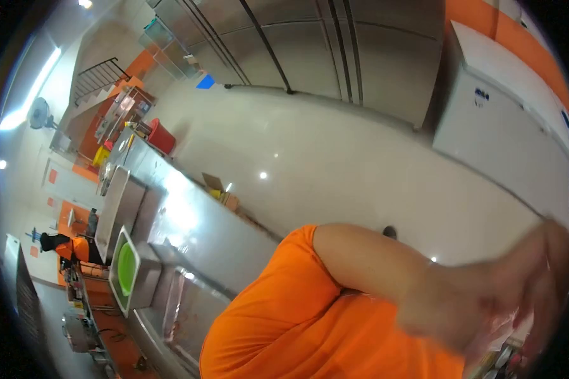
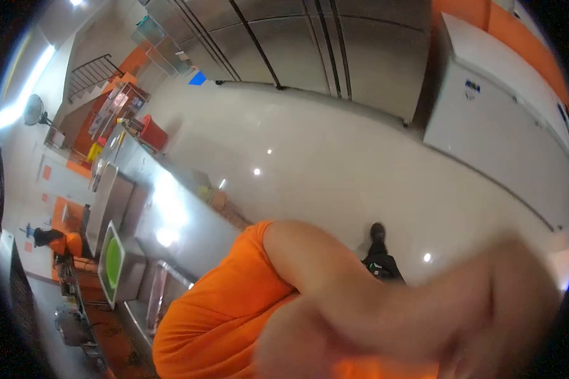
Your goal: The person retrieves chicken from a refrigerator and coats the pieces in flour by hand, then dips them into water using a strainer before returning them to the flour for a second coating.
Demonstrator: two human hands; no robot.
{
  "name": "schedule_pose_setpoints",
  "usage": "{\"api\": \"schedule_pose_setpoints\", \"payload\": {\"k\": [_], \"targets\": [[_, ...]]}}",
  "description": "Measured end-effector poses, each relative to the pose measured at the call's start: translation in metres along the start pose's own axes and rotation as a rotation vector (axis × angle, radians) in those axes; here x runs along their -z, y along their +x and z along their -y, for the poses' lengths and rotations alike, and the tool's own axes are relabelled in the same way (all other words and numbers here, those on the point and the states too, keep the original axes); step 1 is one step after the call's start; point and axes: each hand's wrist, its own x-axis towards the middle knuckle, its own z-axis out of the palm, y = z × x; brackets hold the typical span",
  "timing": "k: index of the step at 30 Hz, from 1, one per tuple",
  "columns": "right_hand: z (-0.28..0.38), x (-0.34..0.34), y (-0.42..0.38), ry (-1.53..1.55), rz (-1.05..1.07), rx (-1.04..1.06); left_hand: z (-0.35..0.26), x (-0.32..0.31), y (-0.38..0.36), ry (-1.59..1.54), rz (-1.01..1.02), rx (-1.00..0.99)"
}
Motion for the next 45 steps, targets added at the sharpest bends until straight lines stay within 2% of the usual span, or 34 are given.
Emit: {"api": "schedule_pose_setpoints", "payload": {"k": [4,6,7,8,9,10,11,12,13,14,15,17,20,22,24,26,28,31,32,34,37,39,40,41,42,43,44,45], "targets": [[-0.052,-0.077,0.14,-0.036,0.15,-0.031,-0.092,0.17,0.078,0.422,-0.399,0.134],[-0.08,-0.145,0.194,-0.043,0.234,-0.054,-0.141,0.267,0.088,0.945,-0.668,0.074],[-0.1,-0.197,0.21,-0.053,0.25,-0.085,-0.171,0.306,0.084,1.001,-0.881,0.147],[-0.119,-0.248,0.227,-0.063,0.267,-0.117,-0.205,0.341,0.072,1.174,-0.976,0.245],[-0.136,-0.318,0.218,-0.068,0.197,-0.177,-0.24,0.372,0.056,1.267,-1.025,0.237],[-0.163,-0.329,0.259,-0.021,0.38,-0.23,-0.273,0.392,0.042,1.423,-1.084,0.258],[-0.196,-0.336,0.303,0.019,0.558,-0.271,-0.313,0.433,0.013,1.766,-1.113,0.296],[-0.223,-0.368,0.314,0.04,0.587,-0.265,-0.351,0.46,-0.011,1.71,-1.123,0.336],[-0.25,-0.411,0.317,0.069,0.619,-0.239,-0.386,0.497,-0.033,1.788,-1.099,0.24],[-0.27,-0.442,0.317,0.156,0.617,-0.325,-0.413,0.504,-0.033,1.626,-1.224,0.24],[-0.294,-0.471,0.313,0.246,0.613,-0.425,-0.445,0.498,-0.021,1.386,-1.405,0.469],[-0.333,-0.523,0.297,0.268,0.397,-0.465,-0.491,0.512,0.025,1.557,-1.482,0.648],[-0.411,-0.52,0.327,0.407,0.341,-0.584,-0.568,0.577,0.104,1.802,-1.309,0.544],[-0.446,-0.537,0.333,0.391,0.26,-0.606,-0.627,0.655,0.164,1.852,-1.246,0.37],[-0.465,-0.559,0.333,0.336,0.191,-0.552,-0.644,0.691,0.252,1.916,-1.183,0.068],[-0.474,-0.584,0.338,0.319,0.137,-0.498,-0.668,0.745,0.327,2.362,-1.062,-0.143],[-0.481,-0.604,0.351,0.324,0.107,-0.445,-0.669,0.763,0.395,2.419,-1.153,-0.312],[-0.488,-0.626,0.368,0.287,-0.008,-0.361,-0.684,0.802,0.44,2.075,-0.97,-0.354],[-0.488,-0.636,0.374,0.316,0.046,-0.365,-0.682,0.809,0.439,2.094,-0.991,-0.363],[-0.49,-0.655,0.396,0.298,0.206,-0.246,-0.684,0.797,0.436,2.14,-1.065,-0.418],[-0.484,-0.659,0.448,0.42,0.36,-0.162,-0.683,0.78,0.407,1.989,-1.142,-0.351],[-0.473,-0.67,0.483,0.461,0.472,-0.03,-0.711,0.762,0.337,2.124,-0.81,-0.466],[-0.465,-0.666,0.502,0.485,0.465,0.057,-0.714,0.722,0.306,1.746,-0.889,-0.435],[-0.456,-0.66,0.521,0.512,0.457,0.143,-0.72,0.688,0.271,1.653,-1.055,-0.432],[-0.445,-0.665,0.533,0.536,0.464,0.241,-0.757,0.69,0.185,1.94,-1.138,-0.482],[-0.429,-0.671,0.541,0.56,0.47,0.341,-0.789,0.678,0.11,2.022,-1.16,-0.585],[-0.411,-0.661,0.556,0.516,0.586,0.42,-0.814,0.648,0.051,2.268,-1.122,-0.521],[-0.399,-0.659,0.559,0.477,0.616,0.512,-0.839,0.618,-0.007,2.514,-1.078,-0.476]]}}
